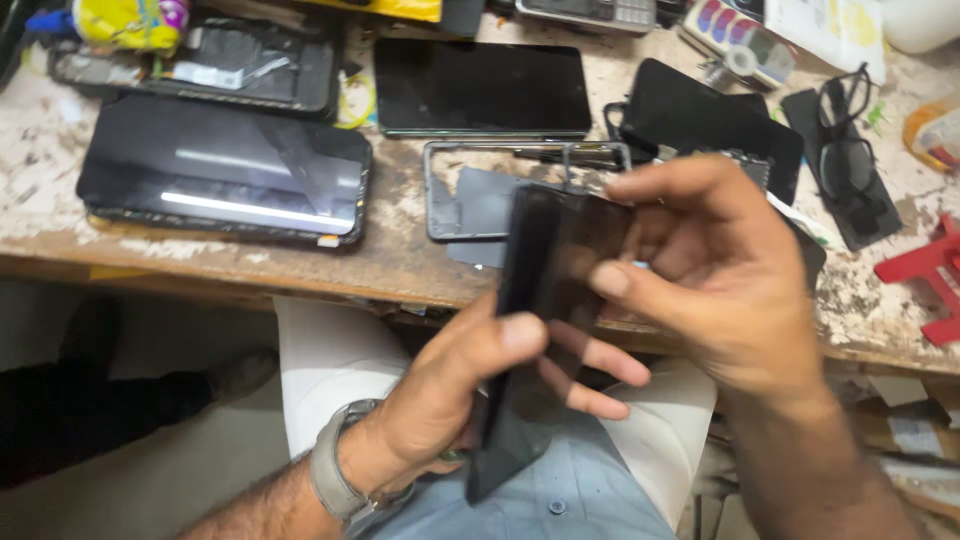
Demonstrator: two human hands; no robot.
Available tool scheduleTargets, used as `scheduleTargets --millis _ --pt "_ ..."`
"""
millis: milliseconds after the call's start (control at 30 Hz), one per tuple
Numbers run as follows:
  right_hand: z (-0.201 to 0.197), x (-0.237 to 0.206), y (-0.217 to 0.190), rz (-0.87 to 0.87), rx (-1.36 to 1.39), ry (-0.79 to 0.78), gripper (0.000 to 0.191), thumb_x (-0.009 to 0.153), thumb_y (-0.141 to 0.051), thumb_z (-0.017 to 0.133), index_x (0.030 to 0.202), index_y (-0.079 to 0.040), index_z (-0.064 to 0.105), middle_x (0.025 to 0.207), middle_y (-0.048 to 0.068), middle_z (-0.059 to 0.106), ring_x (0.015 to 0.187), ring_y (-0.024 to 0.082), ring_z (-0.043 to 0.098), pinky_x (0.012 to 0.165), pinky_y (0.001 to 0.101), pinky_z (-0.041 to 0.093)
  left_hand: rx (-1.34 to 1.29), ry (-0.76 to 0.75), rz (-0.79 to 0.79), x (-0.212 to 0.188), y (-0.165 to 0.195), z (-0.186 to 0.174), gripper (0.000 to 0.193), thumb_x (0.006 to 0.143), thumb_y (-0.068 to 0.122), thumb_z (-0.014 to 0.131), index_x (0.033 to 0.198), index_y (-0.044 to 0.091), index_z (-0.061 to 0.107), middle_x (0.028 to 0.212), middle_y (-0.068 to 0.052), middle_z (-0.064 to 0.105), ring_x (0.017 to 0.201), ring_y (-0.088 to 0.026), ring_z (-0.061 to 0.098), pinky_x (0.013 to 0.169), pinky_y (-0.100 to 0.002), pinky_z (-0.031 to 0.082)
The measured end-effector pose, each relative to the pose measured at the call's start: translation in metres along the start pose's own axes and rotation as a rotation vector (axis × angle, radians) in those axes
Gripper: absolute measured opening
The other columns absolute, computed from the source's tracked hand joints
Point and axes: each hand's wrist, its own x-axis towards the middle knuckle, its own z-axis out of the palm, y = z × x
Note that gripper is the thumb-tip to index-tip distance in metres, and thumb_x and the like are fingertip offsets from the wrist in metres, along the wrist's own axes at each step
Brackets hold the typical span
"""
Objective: The person disassembles a smartphone, removes the battery, and uses a plastic card to pry the back cover. They then use a metal tool to scrape adhesive from the back cover and reassemble the phone. The person briefly shows a phone screen displaying a video call.
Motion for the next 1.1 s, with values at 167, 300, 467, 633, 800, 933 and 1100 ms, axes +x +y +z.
scheduleTargets --millis 167,300,467,633,800,933,1100 --pt "0.013 0.018 -0.013 -0.069 -0.126 0.020 0.041 0.096 0.011 0.070 0.133 0.000 0.055 0.124 0.010 0.061 0.105 0.014 0.061 0.091 0.0291 0.055 -0.188 0.021 0.028 0.009 -0.005 0.002 0.079 0.106 0.054 0.042 0.150 -0.011 0.044 0.127 -0.029 0.062 0.121 -0.040 0.062 0.108 -0.052 0.053" --pt "0.014 0.003 -0.017 -0.345 -0.387 0.224 0.031 0.097 0.007 0.068 0.123 -0.002 0.056 0.127 0.005 0.057 0.110 0.012 0.059 0.097 0.0265 0.052 -0.231 0.059 0.109 0.014 0.003 0.010 0.085 0.105 0.060 0.032 0.145 -0.012 0.047 0.125 -0.029 0.064 0.122 -0.037 0.062 0.115 -0.048 0.047" --pt "0.013 -0.038 -0.009 -0.015 -0.072 0.172 0.018 0.097 0.006 0.066 0.115 0.006 0.065 0.116 0.012 0.064 0.105 0.017 0.063 0.093 0.0306 0.053 -0.201 0.150 0.255 0.025 0.019 0.015 0.086 0.105 0.064 0.029 0.143 -0.011 0.050 0.124 -0.027 0.065 0.121 -0.035 0.062 0.115 -0.047 0.044" --pt "0.016 -0.061 0.007 0.291 0.294 0.087 0.034 0.094 0.001 0.063 0.127 0.010 0.065 0.111 0.017 0.070 0.099 0.022 0.068 0.088 0.0368 0.057 -0.271 0.042 0.228 0.025 0.020 0.019 0.085 0.099 0.066 0.030 0.144 -0.003 0.052 0.131 -0.022 0.062 0.125 -0.028 0.059 0.103 -0.046 0.052" --pt "0.018 -0.079 0.004 0.307 0.260 0.055 0.044 0.092 0.005 0.066 0.135 0.010 0.064 0.112 0.018 0.067 0.099 0.022 0.068 0.091 0.0379 0.057 0.087 0.231 0.379 0.019 0.015 0.027 0.086 0.097 0.067 0.038 0.144 -0.004 0.049 0.138 -0.017 0.057 0.121 -0.028 0.057 0.100 -0.043 0.054" --pt "0.023 -0.084 0.000 0.294 0.312 0.075 0.047 0.089 0.010 0.067 0.135 0.012 0.062 0.122 0.018 0.064 0.099 0.023 0.067 0.086 0.0387 0.059 0.220 0.193 0.409 0.012 0.015 0.032 0.094 0.100 0.072 0.043 0.149 -0.007 0.049 0.131 -0.024 0.058 0.122 -0.026 0.058 0.099 -0.039 0.052" --pt "0.030 -0.090 0.001 0.282 0.383 0.118 0.050 0.087 0.013 0.066 0.137 0.014 0.058 0.119 0.023 0.066 0.100 0.025 0.067 0.082 0.0410 0.061 0.286 0.262 0.466 0.009 0.013 0.034 0.094 0.093 0.073 0.047 0.144 -0.006 0.047 0.141 -0.020 0.055 0.114 -0.025 0.061 0.095 -0.039 0.056"
